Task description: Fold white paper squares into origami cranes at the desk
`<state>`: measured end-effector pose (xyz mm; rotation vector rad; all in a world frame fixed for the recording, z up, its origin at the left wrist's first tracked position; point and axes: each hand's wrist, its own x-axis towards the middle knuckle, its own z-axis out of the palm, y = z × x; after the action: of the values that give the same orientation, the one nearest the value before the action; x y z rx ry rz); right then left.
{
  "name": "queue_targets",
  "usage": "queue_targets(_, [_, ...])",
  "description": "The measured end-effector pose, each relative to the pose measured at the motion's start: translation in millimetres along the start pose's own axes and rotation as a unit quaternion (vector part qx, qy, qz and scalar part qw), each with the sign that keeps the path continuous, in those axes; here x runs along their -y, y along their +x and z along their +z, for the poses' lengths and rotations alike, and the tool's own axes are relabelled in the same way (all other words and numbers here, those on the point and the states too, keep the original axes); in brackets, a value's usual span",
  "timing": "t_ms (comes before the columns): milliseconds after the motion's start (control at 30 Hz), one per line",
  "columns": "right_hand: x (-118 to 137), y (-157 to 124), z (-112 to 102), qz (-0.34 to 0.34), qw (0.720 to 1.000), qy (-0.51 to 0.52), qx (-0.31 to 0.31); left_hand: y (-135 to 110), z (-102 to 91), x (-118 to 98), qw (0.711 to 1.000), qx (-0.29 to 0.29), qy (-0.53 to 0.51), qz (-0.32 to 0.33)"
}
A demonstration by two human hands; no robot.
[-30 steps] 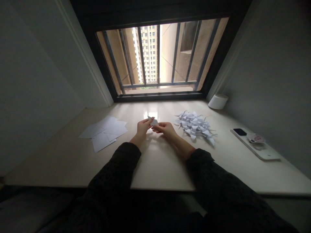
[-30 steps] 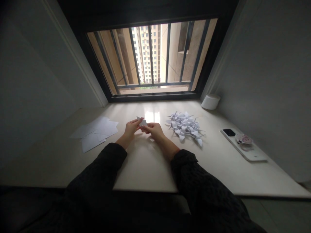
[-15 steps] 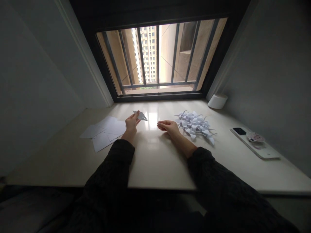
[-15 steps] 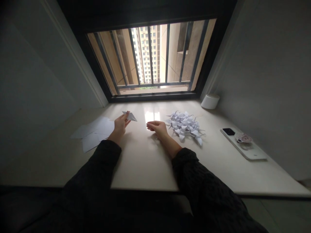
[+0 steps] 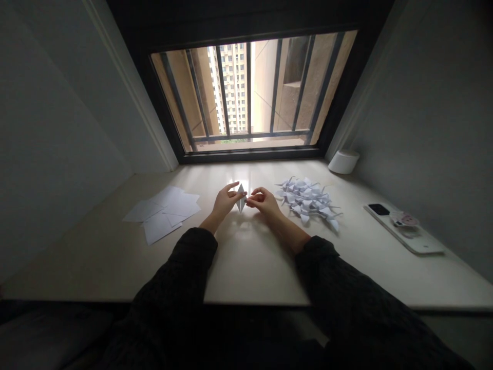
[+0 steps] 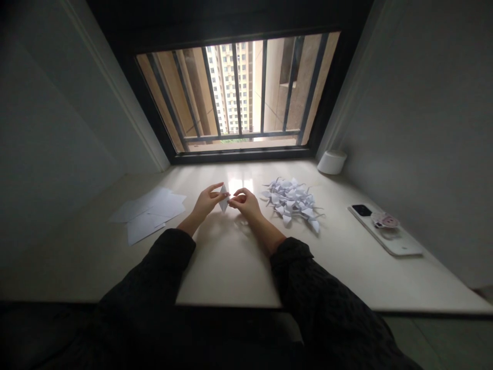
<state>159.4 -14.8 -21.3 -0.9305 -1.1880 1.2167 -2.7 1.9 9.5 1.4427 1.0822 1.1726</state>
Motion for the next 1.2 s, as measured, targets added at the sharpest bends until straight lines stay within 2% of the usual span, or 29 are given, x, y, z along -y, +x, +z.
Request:
queue_targets(133, [1.6, 0.9, 1.2, 0.007, 1.000, 0.008, -0.010, 0.5, 2.0, 1.0, 0.999, 0.000, -0.038, 0.007])
queue_targets(400, [0.3, 5.4, -0.5, -0.002, 0.995, 0.050, -0.091, -2.1, 4.6, 3.0, 0.996, 0.039, -0.025, -0.075])
queue_targets(500, [0.1, 6.8, -1.5, -0.017, 0.993, 0.037, -0.108, -2.6, 4.7, 4.4, 0.994, 0.059, -0.034, -0.080])
queue_targets(600, [5.0, 5.8, -2.9, -0.064, 0.994, -0.021, -0.085, -0.5, 1.3, 5.0, 0.995, 0.063, -0.004, -0.071])
queue_targets(700, [13.9, 2.8, -5.5, -0.099, 0.991, -0.087, -0.010, 3.6, -5.8, 4.2, 0.996, 0.069, 0.028, -0.056])
queue_targets(800, [20.2, 0.4, -9.2, -0.090, 0.988, -0.099, 0.072, 6.4, -14.0, 2.1, 0.993, 0.095, 0.060, -0.041])
queue_targets(867, [21.1, 0.0, -11.5, -0.070, 0.988, -0.089, 0.101, 6.9, -18.1, 0.6, 0.990, 0.113, 0.077, -0.026])
queue_targets(1000, [19.5, 1.0, -13.5, -0.036, 0.994, -0.045, 0.098, 6.5, -19.5, -1.2, 0.990, 0.118, 0.070, -0.016])
queue_targets(1100, [20.1, 1.0, -12.4, -0.037, 0.997, -0.012, 0.063, 5.1, -15.3, -3.3, 0.994, 0.101, 0.038, -0.006])
queue_targets(1200, [21.0, 0.7, -10.8, -0.046, 0.999, 0.005, 0.023, 2.5, -9.3, -6.1, 0.993, 0.115, 0.020, 0.028])
